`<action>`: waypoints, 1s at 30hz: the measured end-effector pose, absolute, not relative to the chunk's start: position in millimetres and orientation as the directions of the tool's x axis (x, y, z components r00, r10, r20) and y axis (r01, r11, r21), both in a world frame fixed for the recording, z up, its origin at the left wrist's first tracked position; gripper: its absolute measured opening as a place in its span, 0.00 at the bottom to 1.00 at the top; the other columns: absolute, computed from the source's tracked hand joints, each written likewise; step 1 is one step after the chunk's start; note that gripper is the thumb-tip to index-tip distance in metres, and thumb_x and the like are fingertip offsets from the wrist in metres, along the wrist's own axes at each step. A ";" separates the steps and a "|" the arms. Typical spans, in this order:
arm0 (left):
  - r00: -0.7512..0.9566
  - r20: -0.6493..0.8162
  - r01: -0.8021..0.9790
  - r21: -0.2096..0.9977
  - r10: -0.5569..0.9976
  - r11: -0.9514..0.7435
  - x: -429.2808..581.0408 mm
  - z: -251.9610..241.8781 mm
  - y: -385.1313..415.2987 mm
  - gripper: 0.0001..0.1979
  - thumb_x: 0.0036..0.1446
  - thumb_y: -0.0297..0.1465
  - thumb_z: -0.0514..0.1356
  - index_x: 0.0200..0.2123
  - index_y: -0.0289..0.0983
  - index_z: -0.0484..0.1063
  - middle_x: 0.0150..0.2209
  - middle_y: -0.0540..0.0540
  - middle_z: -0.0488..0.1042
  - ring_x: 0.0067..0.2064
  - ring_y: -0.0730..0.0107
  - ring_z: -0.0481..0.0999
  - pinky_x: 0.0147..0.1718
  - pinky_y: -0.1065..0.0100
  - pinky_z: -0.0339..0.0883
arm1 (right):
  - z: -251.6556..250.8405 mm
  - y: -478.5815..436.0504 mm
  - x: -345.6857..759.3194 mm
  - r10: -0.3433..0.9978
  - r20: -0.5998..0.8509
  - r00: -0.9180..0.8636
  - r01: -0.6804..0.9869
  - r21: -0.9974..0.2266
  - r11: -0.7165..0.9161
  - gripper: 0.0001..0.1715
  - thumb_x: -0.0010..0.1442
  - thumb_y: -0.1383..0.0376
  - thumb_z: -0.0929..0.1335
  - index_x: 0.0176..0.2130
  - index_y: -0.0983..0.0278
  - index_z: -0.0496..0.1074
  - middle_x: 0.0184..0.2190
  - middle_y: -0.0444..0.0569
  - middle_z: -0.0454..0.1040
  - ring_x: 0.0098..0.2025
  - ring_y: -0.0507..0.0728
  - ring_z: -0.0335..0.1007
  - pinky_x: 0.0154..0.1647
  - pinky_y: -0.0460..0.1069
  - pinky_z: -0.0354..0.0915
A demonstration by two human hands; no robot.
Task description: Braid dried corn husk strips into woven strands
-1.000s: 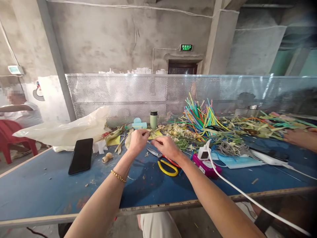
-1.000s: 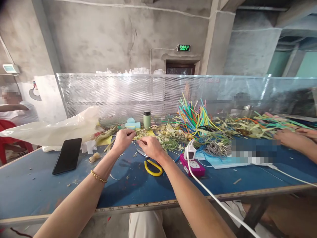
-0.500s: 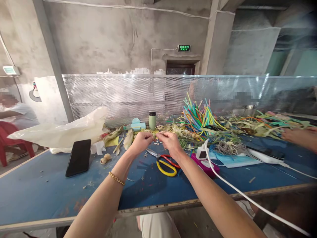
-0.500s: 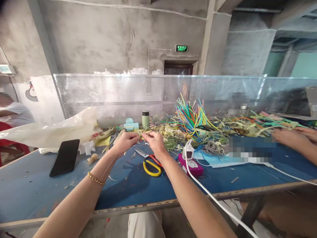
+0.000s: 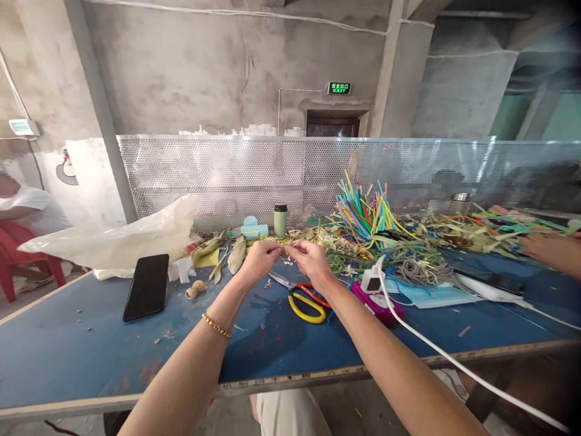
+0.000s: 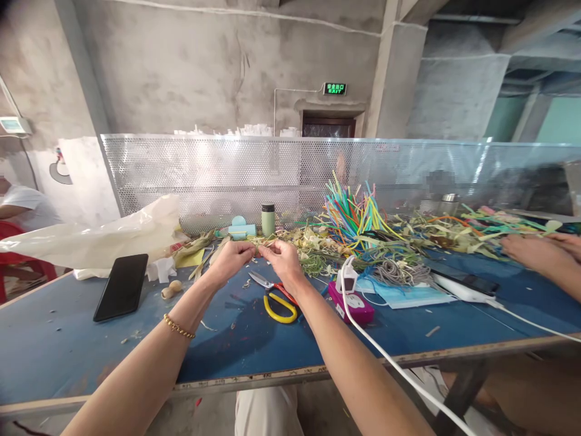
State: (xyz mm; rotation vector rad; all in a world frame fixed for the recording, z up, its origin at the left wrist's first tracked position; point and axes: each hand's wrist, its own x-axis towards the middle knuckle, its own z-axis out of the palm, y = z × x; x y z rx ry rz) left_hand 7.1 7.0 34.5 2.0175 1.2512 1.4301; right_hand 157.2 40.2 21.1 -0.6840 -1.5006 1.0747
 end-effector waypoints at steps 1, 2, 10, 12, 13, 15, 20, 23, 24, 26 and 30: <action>0.079 0.552 0.415 0.739 0.830 -0.531 6.7 33.7 7.7 0.15 0.52 0.34 0.55 0.17 0.37 0.58 0.18 0.55 0.53 0.24 0.76 0.51 0.26 0.69 0.45 | 21.9 38.3 157.4 0.864 0.431 -0.261 -0.151 -0.902 0.405 0.23 0.45 0.53 0.76 0.36 0.67 0.76 0.21 0.40 0.67 0.17 0.45 0.47 0.17 0.45 0.41; 0.071 0.539 0.377 0.765 0.840 -0.522 6.4 33.1 8.2 0.16 0.52 0.36 0.56 0.17 0.37 0.58 0.18 0.55 0.53 0.24 0.76 0.51 0.25 0.69 0.45 | 22.7 36.6 157.7 0.855 0.424 -0.299 -0.164 -0.905 0.392 0.25 0.45 0.54 0.76 0.39 0.67 0.76 0.21 0.40 0.67 0.17 0.45 0.46 0.16 0.44 0.40; 0.126 0.468 0.244 0.840 0.874 -0.485 8.5 33.3 5.0 0.17 0.52 0.43 0.59 0.25 0.33 0.72 0.19 0.54 0.57 0.23 0.76 0.53 0.23 0.70 0.45 | 21.9 40.6 159.8 0.842 0.461 -0.279 -0.170 -0.887 0.429 0.21 0.47 0.52 0.75 0.33 0.67 0.74 0.24 0.44 0.72 0.18 0.45 0.48 0.16 0.45 0.43; 0.122 0.478 0.237 0.837 0.870 -0.493 9.7 33.0 4.5 0.17 0.53 0.43 0.59 0.23 0.34 0.70 0.19 0.54 0.58 0.23 0.76 0.54 0.23 0.71 0.46 | 21.1 42.8 159.9 0.840 0.485 -0.245 -0.157 -0.874 0.459 0.21 0.47 0.52 0.75 0.30 0.67 0.74 0.23 0.44 0.71 0.19 0.46 0.52 0.18 0.45 0.46; 0.115 0.483 0.229 0.837 0.868 -0.496 10.2 32.8 4.8 0.17 0.54 0.43 0.58 0.22 0.35 0.68 0.19 0.53 0.58 0.23 0.76 0.55 0.23 0.71 0.47 | 20.8 43.5 159.9 0.836 0.497 -0.232 -0.154 -0.867 0.473 0.21 0.47 0.51 0.75 0.29 0.67 0.73 0.23 0.44 0.70 0.20 0.47 0.54 0.19 0.45 0.47; 0.091 0.497 0.222 0.835 0.863 -0.504 10.9 32.1 6.4 0.18 0.56 0.42 0.57 0.21 0.36 0.64 0.19 0.53 0.60 0.23 0.76 0.56 0.23 0.71 0.49 | 20.4 44.0 159.9 0.828 0.517 -0.217 -0.153 -0.856 0.494 0.21 0.47 0.51 0.75 0.29 0.67 0.73 0.22 0.43 0.69 0.22 0.48 0.57 0.20 0.45 0.50; 0.042 0.549 0.295 0.791 0.834 -0.536 9.8 31.2 11.4 0.17 0.56 0.39 0.55 0.19 0.37 0.62 0.18 0.53 0.60 0.22 0.76 0.57 0.23 0.71 0.49 | 20.5 42.9 159.2 0.822 0.527 -0.218 -0.156 -0.850 0.503 0.20 0.47 0.52 0.75 0.30 0.66 0.74 0.20 0.42 0.67 0.22 0.49 0.56 0.20 0.45 0.50; 0.042 0.554 0.328 0.778 0.831 -0.536 8.9 31.0 11.8 0.18 0.55 0.39 0.55 0.17 0.37 0.62 0.17 0.53 0.59 0.22 0.76 0.56 0.23 0.70 0.48 | 21.3 42.4 159.0 0.835 0.505 -0.219 -0.176 -0.862 0.475 0.21 0.46 0.52 0.75 0.31 0.67 0.75 0.20 0.42 0.68 0.19 0.47 0.52 0.18 0.45 0.47; 0.044 0.548 0.328 0.782 0.836 -0.530 8.9 30.9 11.5 0.18 0.55 0.39 0.55 0.17 0.36 0.62 0.17 0.53 0.59 0.22 0.77 0.56 0.23 0.70 0.48 | 21.6 42.2 158.9 0.842 0.493 -0.218 -0.189 -0.868 0.459 0.22 0.45 0.53 0.76 0.32 0.68 0.76 0.20 0.42 0.68 0.18 0.46 0.50 0.18 0.45 0.45; 0.048 0.521 0.306 0.805 0.852 -0.509 9.3 30.9 10.7 0.17 0.53 0.39 0.56 0.17 0.36 0.63 0.17 0.53 0.59 0.22 0.76 0.55 0.22 0.70 0.47 | 22.3 41.5 158.9 0.854 0.469 -0.224 -0.223 -0.878 0.424 0.23 0.44 0.53 0.76 0.33 0.68 0.76 0.20 0.41 0.68 0.17 0.44 0.46 0.17 0.45 0.42; 0.051 0.472 0.258 0.845 0.880 -0.469 9.9 32.1 8.6 0.16 0.51 0.40 0.57 0.19 0.35 0.66 0.18 0.53 0.59 0.22 0.76 0.55 0.22 0.70 0.47 | 23.2 39.7 158.8 0.849 0.462 -0.255 -0.283 -0.876 0.391 0.24 0.43 0.54 0.77 0.34 0.68 0.76 0.19 0.41 0.67 0.16 0.43 0.44 0.16 0.45 0.40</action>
